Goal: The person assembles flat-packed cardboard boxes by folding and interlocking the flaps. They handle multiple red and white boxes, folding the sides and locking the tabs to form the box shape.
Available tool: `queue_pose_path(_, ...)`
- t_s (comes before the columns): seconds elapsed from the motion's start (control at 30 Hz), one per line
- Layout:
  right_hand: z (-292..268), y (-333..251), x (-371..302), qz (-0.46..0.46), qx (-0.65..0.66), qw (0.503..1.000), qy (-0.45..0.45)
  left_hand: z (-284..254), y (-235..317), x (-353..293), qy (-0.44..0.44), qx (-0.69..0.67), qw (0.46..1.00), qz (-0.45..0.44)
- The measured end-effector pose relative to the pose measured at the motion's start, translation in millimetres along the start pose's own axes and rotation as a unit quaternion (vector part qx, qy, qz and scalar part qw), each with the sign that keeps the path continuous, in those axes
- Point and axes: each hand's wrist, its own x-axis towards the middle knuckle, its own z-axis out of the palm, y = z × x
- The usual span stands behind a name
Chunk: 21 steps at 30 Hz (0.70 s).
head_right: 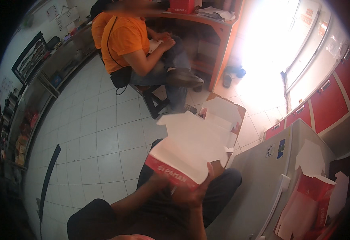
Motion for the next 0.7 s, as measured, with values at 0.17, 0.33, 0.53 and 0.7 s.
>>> queue_pose_path(0.17, -71, 16, 3, -0.023, -0.100, 0.984, -0.143, 8, 63, 18, -0.041, 0.139, 0.989, 0.015)
queue_pose_path(0.33, -70, -2, 6, 0.021, 0.005, 0.980, -0.200, 13, 91, 10, -0.210, 0.435, 0.873, -0.061)
queue_pose_path(0.53, -67, 2, -2, 0.002, -0.115, 0.976, -0.186, 18, 81, -4, -0.184, 0.531, 0.826, 0.050)
queue_pose_path(0.7, -74, 7, -3, 0.019, -0.227, 0.943, -0.244, 21, 78, 3, -0.261, 0.628, 0.732, 0.047)
